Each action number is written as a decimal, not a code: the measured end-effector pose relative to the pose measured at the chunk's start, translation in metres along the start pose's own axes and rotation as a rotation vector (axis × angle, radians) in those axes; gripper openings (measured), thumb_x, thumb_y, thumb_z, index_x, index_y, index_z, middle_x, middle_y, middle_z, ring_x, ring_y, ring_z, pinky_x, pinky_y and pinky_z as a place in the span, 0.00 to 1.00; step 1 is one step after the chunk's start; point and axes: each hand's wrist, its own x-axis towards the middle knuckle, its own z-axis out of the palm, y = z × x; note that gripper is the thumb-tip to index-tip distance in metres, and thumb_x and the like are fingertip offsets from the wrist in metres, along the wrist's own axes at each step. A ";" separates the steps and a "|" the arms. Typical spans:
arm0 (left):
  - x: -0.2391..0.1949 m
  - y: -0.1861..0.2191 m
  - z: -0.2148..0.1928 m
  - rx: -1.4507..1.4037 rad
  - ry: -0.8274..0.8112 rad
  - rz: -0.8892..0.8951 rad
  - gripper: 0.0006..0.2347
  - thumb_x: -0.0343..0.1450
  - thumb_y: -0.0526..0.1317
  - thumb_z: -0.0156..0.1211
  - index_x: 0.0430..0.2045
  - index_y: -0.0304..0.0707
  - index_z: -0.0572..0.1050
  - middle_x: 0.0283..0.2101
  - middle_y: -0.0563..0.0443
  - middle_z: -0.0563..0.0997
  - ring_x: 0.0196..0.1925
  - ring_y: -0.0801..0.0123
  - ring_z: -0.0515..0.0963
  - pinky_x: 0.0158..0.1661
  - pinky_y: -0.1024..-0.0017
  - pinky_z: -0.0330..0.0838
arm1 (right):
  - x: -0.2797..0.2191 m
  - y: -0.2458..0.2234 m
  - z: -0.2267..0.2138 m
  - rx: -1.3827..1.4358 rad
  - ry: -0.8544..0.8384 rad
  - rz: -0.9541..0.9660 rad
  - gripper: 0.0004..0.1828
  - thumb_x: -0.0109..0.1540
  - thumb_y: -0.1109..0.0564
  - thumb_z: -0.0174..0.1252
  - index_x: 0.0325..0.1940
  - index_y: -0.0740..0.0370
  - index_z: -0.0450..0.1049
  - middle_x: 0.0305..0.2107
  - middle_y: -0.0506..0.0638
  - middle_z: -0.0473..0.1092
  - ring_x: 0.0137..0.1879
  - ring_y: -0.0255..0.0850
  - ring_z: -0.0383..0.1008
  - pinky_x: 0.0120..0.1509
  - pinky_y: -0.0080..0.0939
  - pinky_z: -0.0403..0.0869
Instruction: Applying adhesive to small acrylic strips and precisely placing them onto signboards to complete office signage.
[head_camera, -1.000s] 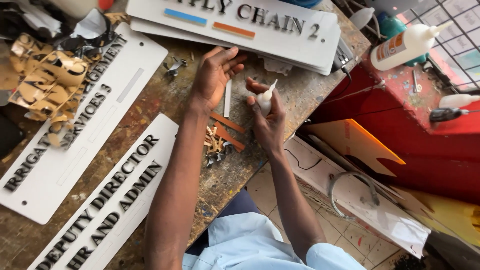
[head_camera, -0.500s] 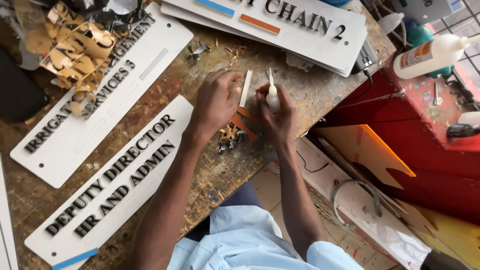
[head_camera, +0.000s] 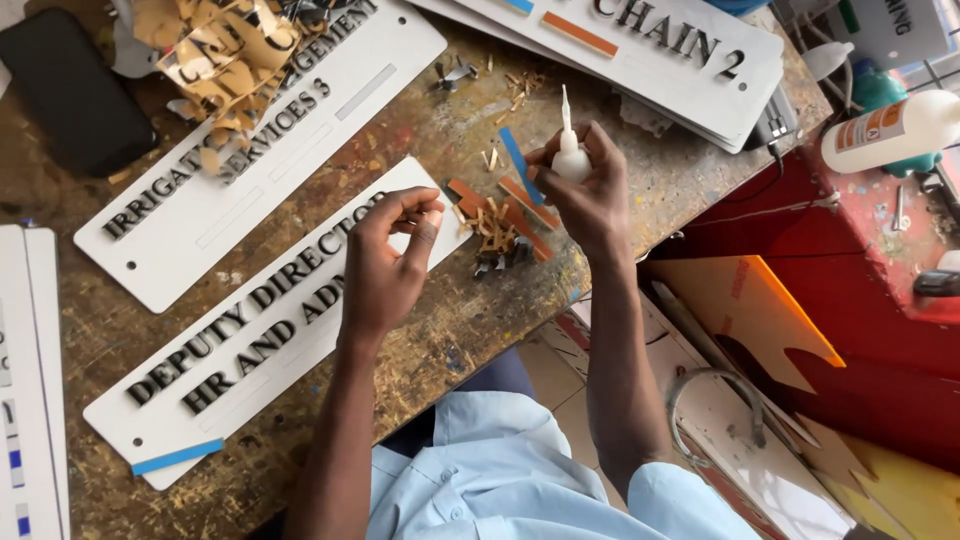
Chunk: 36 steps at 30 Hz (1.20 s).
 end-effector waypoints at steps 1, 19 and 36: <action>-0.003 0.002 0.000 0.001 0.002 -0.002 0.10 0.81 0.34 0.64 0.55 0.30 0.84 0.46 0.40 0.89 0.49 0.56 0.90 0.51 0.64 0.85 | -0.009 -0.007 0.006 0.000 -0.002 0.001 0.15 0.61 0.68 0.71 0.46 0.58 0.75 0.36 0.57 0.84 0.37 0.38 0.82 0.39 0.36 0.81; -0.156 -0.037 -0.084 -0.242 0.679 -0.071 0.10 0.83 0.38 0.65 0.56 0.34 0.83 0.38 0.46 0.83 0.39 0.71 0.86 0.42 0.69 0.84 | -0.149 -0.018 0.188 0.131 -0.724 -0.141 0.24 0.59 0.63 0.82 0.56 0.67 0.81 0.47 0.64 0.83 0.57 0.53 0.84 0.71 0.59 0.76; -0.083 0.009 -0.005 0.282 0.008 0.249 0.25 0.74 0.36 0.77 0.65 0.22 0.77 0.65 0.20 0.78 0.63 0.31 0.81 0.58 0.43 0.82 | -0.155 0.009 0.067 0.241 0.252 0.016 0.19 0.62 0.64 0.79 0.53 0.66 0.80 0.44 0.58 0.80 0.42 0.41 0.84 0.44 0.42 0.88</action>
